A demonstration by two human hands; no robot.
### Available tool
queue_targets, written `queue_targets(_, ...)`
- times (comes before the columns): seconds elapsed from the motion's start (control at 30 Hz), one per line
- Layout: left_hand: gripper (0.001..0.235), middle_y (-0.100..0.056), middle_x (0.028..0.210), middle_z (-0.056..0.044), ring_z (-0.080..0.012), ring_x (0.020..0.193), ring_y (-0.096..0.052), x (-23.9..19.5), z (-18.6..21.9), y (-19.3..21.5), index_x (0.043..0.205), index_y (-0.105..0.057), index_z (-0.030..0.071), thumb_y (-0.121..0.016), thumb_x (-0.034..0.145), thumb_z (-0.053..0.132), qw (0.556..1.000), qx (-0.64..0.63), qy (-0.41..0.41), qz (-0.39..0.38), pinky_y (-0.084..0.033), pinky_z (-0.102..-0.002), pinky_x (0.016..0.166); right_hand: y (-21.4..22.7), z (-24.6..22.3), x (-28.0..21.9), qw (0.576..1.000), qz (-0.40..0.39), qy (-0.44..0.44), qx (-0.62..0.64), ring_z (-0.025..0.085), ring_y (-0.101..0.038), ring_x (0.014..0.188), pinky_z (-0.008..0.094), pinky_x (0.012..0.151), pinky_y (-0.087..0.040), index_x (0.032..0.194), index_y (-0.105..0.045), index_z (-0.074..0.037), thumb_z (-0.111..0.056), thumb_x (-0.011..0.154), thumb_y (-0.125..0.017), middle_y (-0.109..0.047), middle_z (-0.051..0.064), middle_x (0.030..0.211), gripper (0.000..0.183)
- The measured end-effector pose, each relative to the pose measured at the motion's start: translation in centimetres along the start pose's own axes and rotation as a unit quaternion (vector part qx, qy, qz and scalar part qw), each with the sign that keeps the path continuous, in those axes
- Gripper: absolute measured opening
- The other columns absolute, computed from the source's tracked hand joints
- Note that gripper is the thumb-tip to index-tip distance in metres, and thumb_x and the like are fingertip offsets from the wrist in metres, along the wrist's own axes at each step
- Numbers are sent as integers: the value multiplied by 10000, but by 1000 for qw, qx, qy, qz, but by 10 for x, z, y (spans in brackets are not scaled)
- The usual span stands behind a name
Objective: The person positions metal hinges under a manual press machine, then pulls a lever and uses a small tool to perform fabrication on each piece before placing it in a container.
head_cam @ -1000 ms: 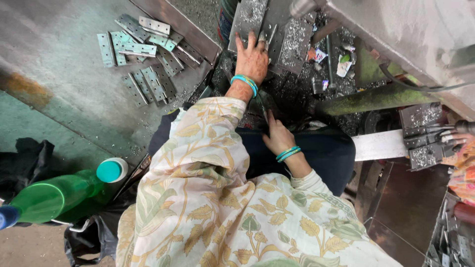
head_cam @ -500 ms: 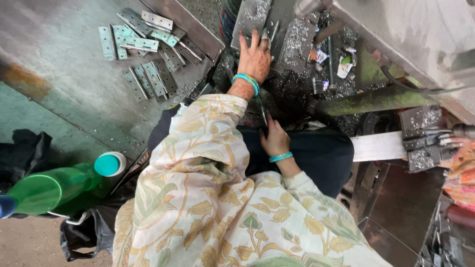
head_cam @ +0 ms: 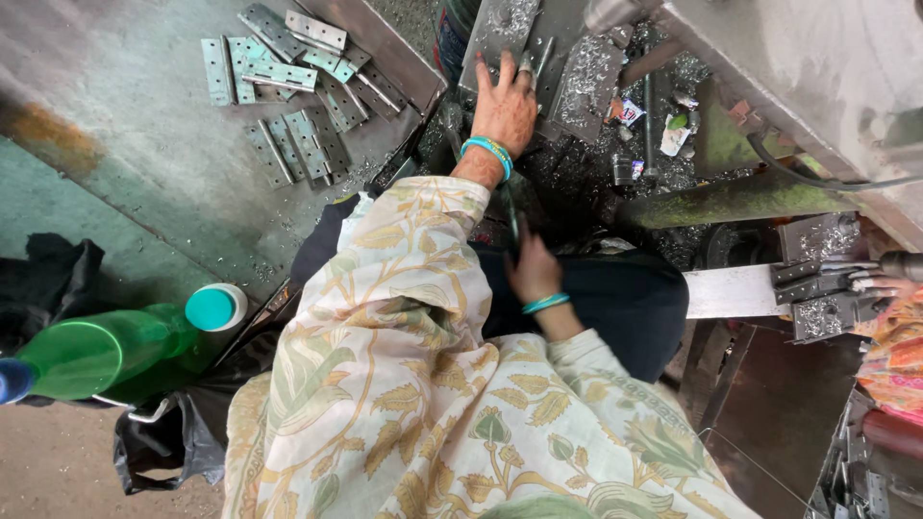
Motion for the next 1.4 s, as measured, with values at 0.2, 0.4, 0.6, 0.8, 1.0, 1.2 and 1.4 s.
queue_targets(0.2,385,-532,1483,-125,-433,1446,-289,-7,-2,0,1254,-732,80,-583,947,257,1000,-18,-5,0,-229,-768,1110,-16,8,-9,999,10,7,50,465,-674,942,566,772,-558,1598,-309,-194,-273,831,-744,-646,211,1183,885)
queue_targets(0.4,351,-548,1466,-106,-418,1452,-284,8,2,-16,1220,-748,88,-584,957,252,999,-39,10,-12,-222,-773,1121,50,13,17,999,-18,43,5,433,-688,1031,535,837,-568,1549,-427,-243,-315,937,-731,-685,168,1173,687)
queue_targets(0.6,336,-572,1442,-87,-411,1452,-284,27,1,-34,1177,-767,105,-599,914,228,998,-37,26,33,-232,-753,1111,-11,4,-4,1000,-2,6,18,449,-674,911,550,745,-562,1584,-337,-199,-233,835,-733,-625,189,1166,848)
queue_targets(0.8,324,-607,1386,-86,-420,1444,-302,22,3,-29,1159,-779,101,-606,913,220,998,-30,27,49,-203,-780,1128,15,0,1,998,-35,12,46,461,-660,937,559,762,-552,1594,-318,-179,-263,832,-743,-623,201,1149,877)
queue_targets(1.0,297,-603,1411,-62,-406,1449,-292,47,-4,-31,1112,-790,104,-598,915,216,996,-48,48,63,-185,-774,1135,60,3,24,999,-40,29,-6,439,-679,997,550,814,-564,1552,-434,-232,-327,929,-702,-661,172,1159,684)
queue_targets(1.2,330,-584,1440,-75,-413,1473,-265,43,-6,-32,1200,-763,112,-597,936,220,998,-44,26,21,-208,-761,1134,-26,6,-15,999,28,18,35,461,-671,940,547,748,-567,1616,-331,-230,-239,863,-695,-604,204,1224,837)
queue_targets(1.4,390,-572,1450,-97,-430,1439,-257,23,1,-29,1226,-744,102,-587,904,254,999,-31,4,45,-224,-760,1090,18,1,3,998,-8,54,24,430,-676,975,536,780,-566,1574,-360,-220,-269,825,-729,-638,176,1156,836)
Point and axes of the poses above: each hand's wrist, its own x-axis towards the middle knuckle, its own y-axis out of the back of the hand, z = x × y, the point moved 4 cm from there along x, towards the middle knuckle
